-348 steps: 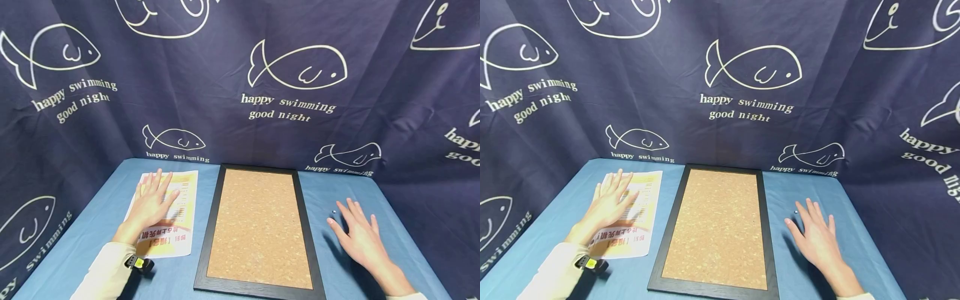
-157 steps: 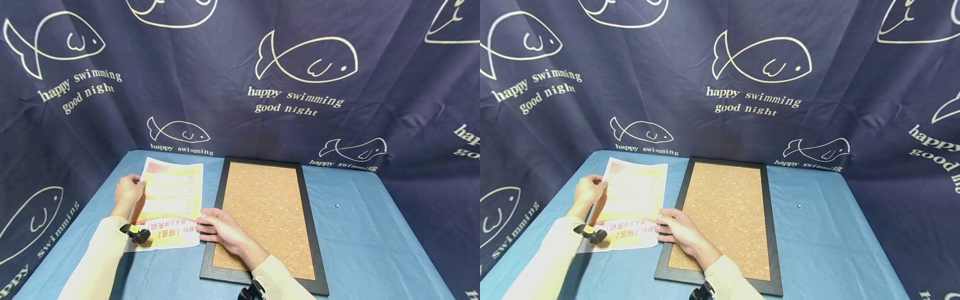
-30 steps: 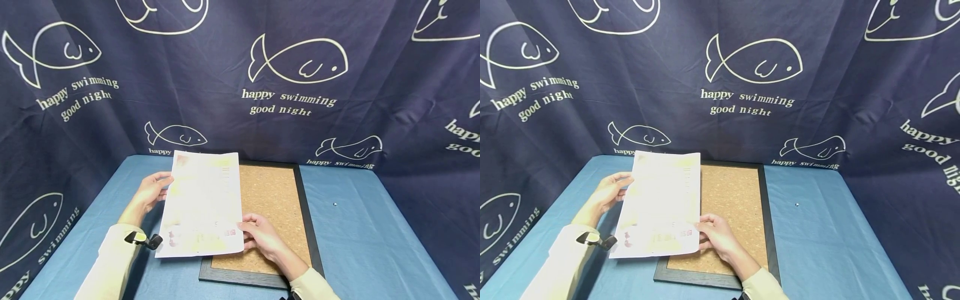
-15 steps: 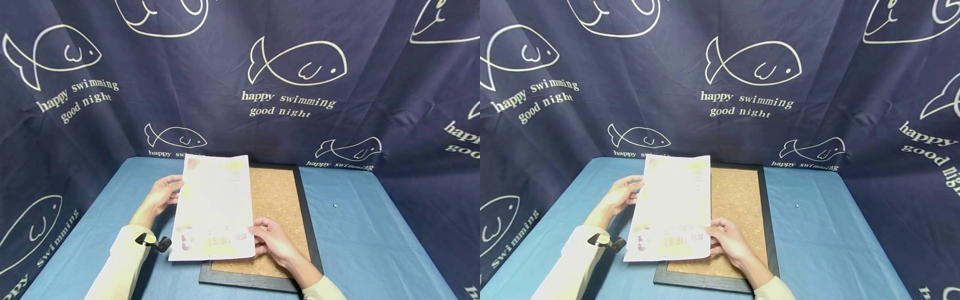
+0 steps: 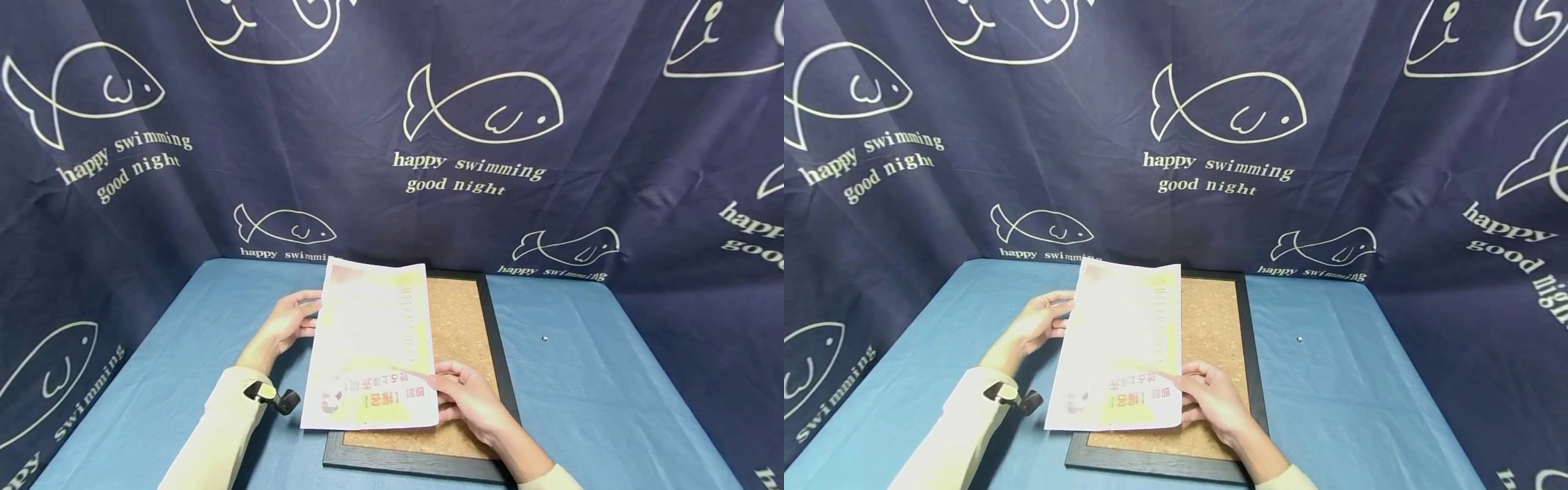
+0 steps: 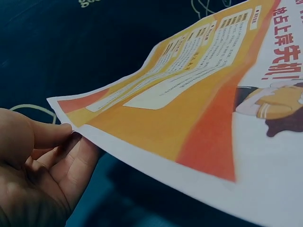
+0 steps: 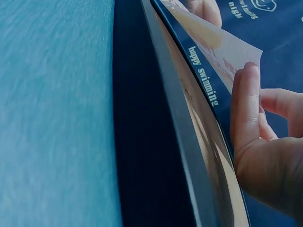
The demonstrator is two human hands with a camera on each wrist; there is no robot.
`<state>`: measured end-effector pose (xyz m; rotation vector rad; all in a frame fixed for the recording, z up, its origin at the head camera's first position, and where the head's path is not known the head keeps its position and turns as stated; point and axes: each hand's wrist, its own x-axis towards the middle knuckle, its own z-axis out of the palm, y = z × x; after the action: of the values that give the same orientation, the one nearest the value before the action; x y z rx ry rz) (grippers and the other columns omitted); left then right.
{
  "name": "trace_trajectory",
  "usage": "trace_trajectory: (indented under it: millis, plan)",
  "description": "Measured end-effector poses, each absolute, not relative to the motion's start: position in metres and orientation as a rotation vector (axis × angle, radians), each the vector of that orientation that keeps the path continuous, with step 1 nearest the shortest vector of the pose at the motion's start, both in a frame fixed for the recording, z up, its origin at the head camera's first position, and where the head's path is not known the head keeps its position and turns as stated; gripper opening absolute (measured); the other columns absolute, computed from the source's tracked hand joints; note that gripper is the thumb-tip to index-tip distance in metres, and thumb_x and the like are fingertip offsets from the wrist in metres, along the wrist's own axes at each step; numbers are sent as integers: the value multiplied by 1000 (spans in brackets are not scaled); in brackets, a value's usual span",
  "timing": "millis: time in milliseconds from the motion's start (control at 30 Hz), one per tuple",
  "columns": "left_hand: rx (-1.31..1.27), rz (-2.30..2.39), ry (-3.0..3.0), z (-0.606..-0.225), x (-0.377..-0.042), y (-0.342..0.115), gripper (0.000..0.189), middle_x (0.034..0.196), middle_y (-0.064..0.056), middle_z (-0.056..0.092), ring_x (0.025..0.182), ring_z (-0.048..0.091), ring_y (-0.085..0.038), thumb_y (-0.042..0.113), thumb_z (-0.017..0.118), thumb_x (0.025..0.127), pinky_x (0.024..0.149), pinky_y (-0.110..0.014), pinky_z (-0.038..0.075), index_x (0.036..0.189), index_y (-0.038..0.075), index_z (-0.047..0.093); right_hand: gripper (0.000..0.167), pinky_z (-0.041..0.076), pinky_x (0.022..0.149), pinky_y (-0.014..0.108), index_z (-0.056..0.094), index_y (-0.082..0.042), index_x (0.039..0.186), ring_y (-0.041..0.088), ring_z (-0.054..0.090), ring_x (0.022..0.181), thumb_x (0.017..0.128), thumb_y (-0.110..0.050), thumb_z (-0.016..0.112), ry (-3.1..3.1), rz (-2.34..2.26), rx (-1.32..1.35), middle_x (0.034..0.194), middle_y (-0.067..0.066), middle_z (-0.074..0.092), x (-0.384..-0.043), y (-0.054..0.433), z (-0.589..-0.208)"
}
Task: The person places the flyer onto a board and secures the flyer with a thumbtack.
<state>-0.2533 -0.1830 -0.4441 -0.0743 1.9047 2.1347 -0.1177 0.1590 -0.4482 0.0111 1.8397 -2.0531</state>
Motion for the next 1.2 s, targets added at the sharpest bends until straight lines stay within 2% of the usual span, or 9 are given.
trace_trajectory:
  millis: [533, 967, 1200]
  plan:
    - [-16, 2124, 1852, -451, -258, -143, 38, 92, -10, 74, 69, 74, -21, 4, 53, 103, 66, -38, 61, 140, -6, 50, 35, 60, 63, 35, 54, 13, 124, 24, 74, 78, 100, -11, 62, 1897, -2054, 23, 97, 18, 74, -107, 196, -450]
    - [4, 2129, 1810, -454, -260, -114, 38, 99, -12, 73, 71, 74, -22, 2, 54, 101, 66, -39, 61, 139, -4, 52, 41, 60, 64, 35, 51, 14, 127, 23, 74, 76, 99, -13, 63, 1950, -2016, 73, 95, 17, 74, -102, 220, -450]
    - [-11, 2107, 1824, -458, -262, -101, 38, 106, -13, 71, 74, 74, -25, 1, 54, 101, 67, -39, 61, 139, -3, 53, 39, 60, 64, 35, 54, 12, 125, 21, 73, 72, 99, -15, 64, 1977, -2007, 116, 93, 15, 74, -100, 232, -452]
